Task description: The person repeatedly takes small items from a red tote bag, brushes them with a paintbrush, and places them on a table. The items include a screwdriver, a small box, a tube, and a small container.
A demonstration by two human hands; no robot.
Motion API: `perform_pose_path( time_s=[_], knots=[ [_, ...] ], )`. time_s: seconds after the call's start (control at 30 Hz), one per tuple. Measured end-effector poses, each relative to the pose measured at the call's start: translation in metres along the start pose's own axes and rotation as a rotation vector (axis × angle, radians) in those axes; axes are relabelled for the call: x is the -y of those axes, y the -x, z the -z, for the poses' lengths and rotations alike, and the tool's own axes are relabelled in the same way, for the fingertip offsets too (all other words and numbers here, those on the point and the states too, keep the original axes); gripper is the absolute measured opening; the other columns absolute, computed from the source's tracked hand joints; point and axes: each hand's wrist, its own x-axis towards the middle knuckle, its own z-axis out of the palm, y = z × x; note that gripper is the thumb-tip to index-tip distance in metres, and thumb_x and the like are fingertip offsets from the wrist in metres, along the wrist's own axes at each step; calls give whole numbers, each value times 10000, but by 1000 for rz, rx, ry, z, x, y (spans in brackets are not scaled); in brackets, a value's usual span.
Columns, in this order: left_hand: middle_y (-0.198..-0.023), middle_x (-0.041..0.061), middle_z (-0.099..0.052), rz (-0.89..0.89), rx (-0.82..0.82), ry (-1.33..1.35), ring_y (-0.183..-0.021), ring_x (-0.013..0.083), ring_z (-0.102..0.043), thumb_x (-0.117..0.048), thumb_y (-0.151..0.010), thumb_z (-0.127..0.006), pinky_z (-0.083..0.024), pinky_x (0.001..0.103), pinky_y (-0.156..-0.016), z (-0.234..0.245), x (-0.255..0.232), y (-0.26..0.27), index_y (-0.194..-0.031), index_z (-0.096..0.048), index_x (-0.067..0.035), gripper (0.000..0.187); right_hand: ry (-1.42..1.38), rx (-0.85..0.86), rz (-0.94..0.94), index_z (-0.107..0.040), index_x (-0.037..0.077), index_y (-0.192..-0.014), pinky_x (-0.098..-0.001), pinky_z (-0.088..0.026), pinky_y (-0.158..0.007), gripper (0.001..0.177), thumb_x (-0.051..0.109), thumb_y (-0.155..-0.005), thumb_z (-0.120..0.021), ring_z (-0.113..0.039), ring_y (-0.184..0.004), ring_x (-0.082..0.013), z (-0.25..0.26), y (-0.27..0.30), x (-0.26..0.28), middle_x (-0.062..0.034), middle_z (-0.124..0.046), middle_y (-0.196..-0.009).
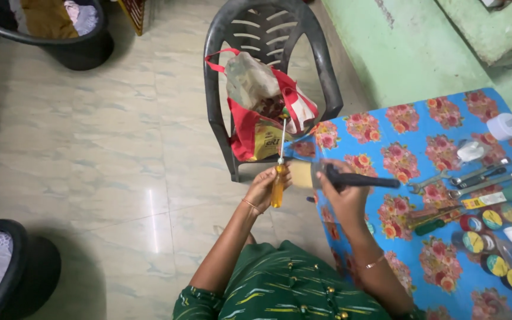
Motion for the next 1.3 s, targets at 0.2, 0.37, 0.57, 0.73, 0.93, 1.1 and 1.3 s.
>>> perform_pose_path(
  time_s=[0.2,0.37,0.57,0.73,0.93,1.1,1.3],
  knots=[
    [-1546,178,-503,-66,108,68,-1444,287,-505,-242,-1101,-477,-401,410,-1238,-20,-1,-16,-1500,-447,45,493,155,123,143,-668,15,-1201,-207,-524,-739,330,25,-886,-766,-622,-881,-38,-14,13,-15,-11,-702,-958],
    [-1562,192,-485,127,82,148,-1444,311,-465,-265,-1101,-459,-384,445,-1215,-14,29,-28,-1519,-416,38,518,158,-28,-36,-689,54,-1177,-221,-518,-696,296,78,-897,-783,-587,-825,-40,14,34,1,-16,-692,-921],
    [-1444,133,-569,236,102,92,-1287,263,-577,-236,-1027,-597,-486,457,-1123,-33,81,-42,-1424,-500,-20,462,434,11,-38,-741,42,-1074,-282,-510,-691,277,151,-829,-810,-594,-820,-65,75,81,-22,-58,-671,-911],
    [-1284,134,-681,316,60,-254,-944,242,-640,-134,-1000,-702,-537,397,-854,-56,137,-32,-1307,-621,-31,334,251,-354,-258,-732,16,-1032,-313,-529,-681,211,202,-935,-746,-638,-785,-142,154,151,-113,-68,-717,-858],
    [-1107,86,-722,476,56,-352,-979,162,-726,-1,-855,-720,-611,360,-857,-132,202,-7,-1038,-616,-105,235,-508,-730,-376,-723,24,-1023,-343,-574,-664,257,252,-1042,-606,-707,-734,-192,189,204,-154,-100,-721,-856],
    [-934,26,-669,193,199,-621,-905,124,-662,112,-791,-797,-563,301,-817,-134,285,-13,-947,-570,-92,343,-445,-510,-471,-609,62,-1258,-338,-607,-685,342,220,-955,-624,-727,-748,-167,192,202,-116,-53,-751,-980],
    [-898,30,-655,267,89,-621,-838,145,-663,92,-795,-745,-595,332,-723,-170,340,-9,-926,-513,-69,311,-521,-379,-425,-587,-47,-1320,-352,-609,-653,409,104,-956,-697,-726,-721,-198,214,239,-163,-125,-710,-974]
  ],
)
